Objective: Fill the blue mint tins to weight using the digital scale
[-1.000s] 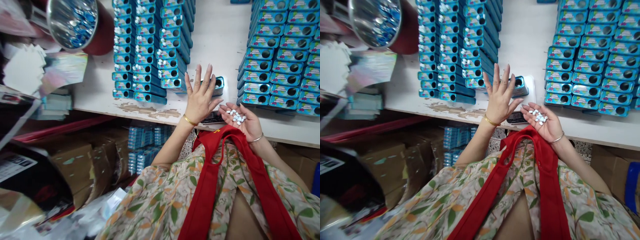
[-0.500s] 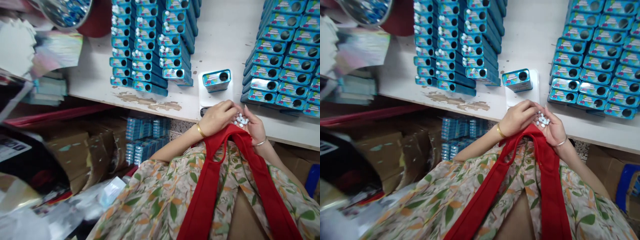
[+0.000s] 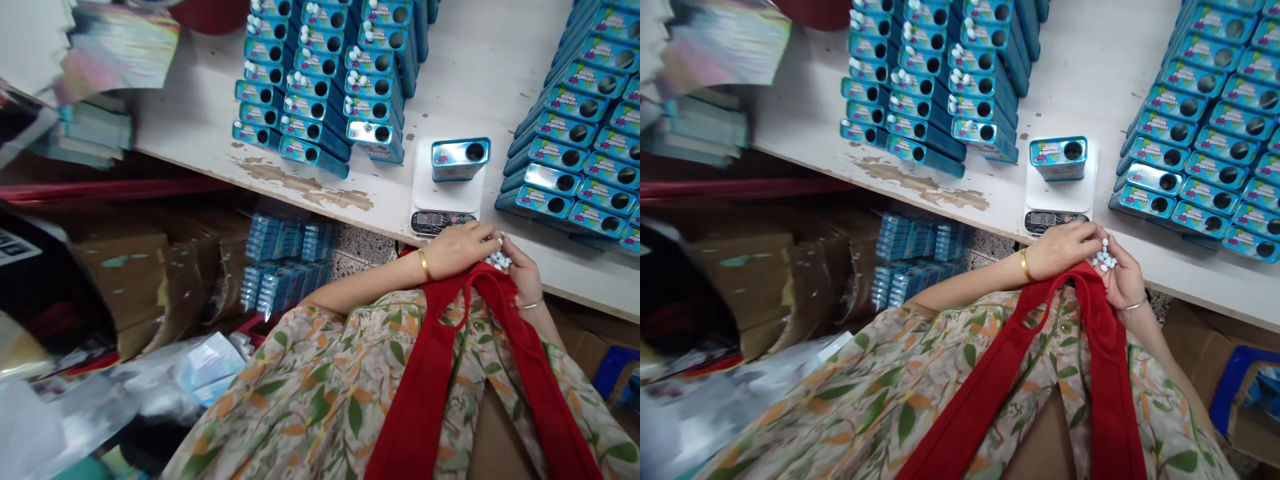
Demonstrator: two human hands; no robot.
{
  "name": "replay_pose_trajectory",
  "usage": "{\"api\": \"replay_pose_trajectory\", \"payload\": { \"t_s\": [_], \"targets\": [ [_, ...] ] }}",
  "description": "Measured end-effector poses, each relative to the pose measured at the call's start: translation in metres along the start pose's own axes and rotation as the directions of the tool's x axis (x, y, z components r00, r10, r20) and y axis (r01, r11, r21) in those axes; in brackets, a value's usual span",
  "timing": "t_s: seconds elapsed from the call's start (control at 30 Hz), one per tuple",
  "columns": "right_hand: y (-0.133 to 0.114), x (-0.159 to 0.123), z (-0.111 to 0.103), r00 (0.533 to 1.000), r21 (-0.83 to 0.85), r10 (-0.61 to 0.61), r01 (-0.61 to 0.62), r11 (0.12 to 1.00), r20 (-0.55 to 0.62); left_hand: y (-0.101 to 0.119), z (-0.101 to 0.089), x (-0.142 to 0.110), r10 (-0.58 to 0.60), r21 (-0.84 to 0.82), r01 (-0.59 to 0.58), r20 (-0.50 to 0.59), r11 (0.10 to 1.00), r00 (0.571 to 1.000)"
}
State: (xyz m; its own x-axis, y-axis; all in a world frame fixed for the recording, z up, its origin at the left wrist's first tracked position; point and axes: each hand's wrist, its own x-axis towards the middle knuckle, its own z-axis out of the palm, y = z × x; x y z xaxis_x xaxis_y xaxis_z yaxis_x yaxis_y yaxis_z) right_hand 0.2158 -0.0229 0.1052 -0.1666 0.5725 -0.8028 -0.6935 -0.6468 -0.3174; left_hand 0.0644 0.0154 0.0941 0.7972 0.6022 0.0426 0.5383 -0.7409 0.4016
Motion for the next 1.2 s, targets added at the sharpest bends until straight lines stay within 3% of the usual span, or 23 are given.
{"api": "replay_pose_trajectory", "payload": {
  "t_s": [0.17,0.27,0.4,0.5,0.6,0.7,0.83,1.0,1.2],
  "targets": [
    [0.001,0.010,0.017,0.992,0.040,-0.109,0.107,0.993,0.066,-0.014,-0.010,-0.006,-0.019,-0.057,0.008,-0.187,0.998,0.982],
    [-0.004,0.014,0.026,0.981,0.068,-0.121,0.112,0.991,0.150,-0.029,-0.030,-0.005,-0.046,-0.147,-0.006,-0.346,0.989,0.937],
    [-0.011,0.016,0.039,0.955,0.066,-0.120,0.106,0.992,0.273,-0.058,-0.058,0.006,-0.166,-0.138,0.115,-0.455,0.984,0.875],
    [-0.014,0.017,0.044,0.941,0.065,-0.133,0.119,0.991,0.310,-0.077,-0.068,0.015,-0.191,-0.096,0.165,-0.431,0.982,0.882],
    [-0.015,0.018,0.043,0.944,0.076,-0.128,0.110,0.991,0.303,-0.080,-0.068,0.015,-0.169,-0.036,0.170,-0.431,0.985,0.886],
    [-0.014,0.017,0.040,0.956,0.081,-0.107,0.088,0.993,0.272,-0.066,-0.058,0.009,-0.099,0.003,0.109,-0.397,0.994,0.912],
    [-0.011,0.015,0.030,0.972,0.053,-0.097,0.087,0.995,0.216,-0.033,-0.029,0.002,0.070,0.066,-0.056,-0.245,0.996,0.967],
    [-0.005,0.008,0.007,0.989,-0.090,-0.047,0.060,0.994,0.137,-0.006,0.002,0.003,0.080,0.006,-0.080,-0.101,0.997,0.992],
    [-0.002,-0.005,-0.002,0.997,-0.092,-0.012,0.020,0.996,0.081,0.004,0.006,0.006,0.045,-0.090,-0.047,-0.032,0.995,0.998]
  ]
}}
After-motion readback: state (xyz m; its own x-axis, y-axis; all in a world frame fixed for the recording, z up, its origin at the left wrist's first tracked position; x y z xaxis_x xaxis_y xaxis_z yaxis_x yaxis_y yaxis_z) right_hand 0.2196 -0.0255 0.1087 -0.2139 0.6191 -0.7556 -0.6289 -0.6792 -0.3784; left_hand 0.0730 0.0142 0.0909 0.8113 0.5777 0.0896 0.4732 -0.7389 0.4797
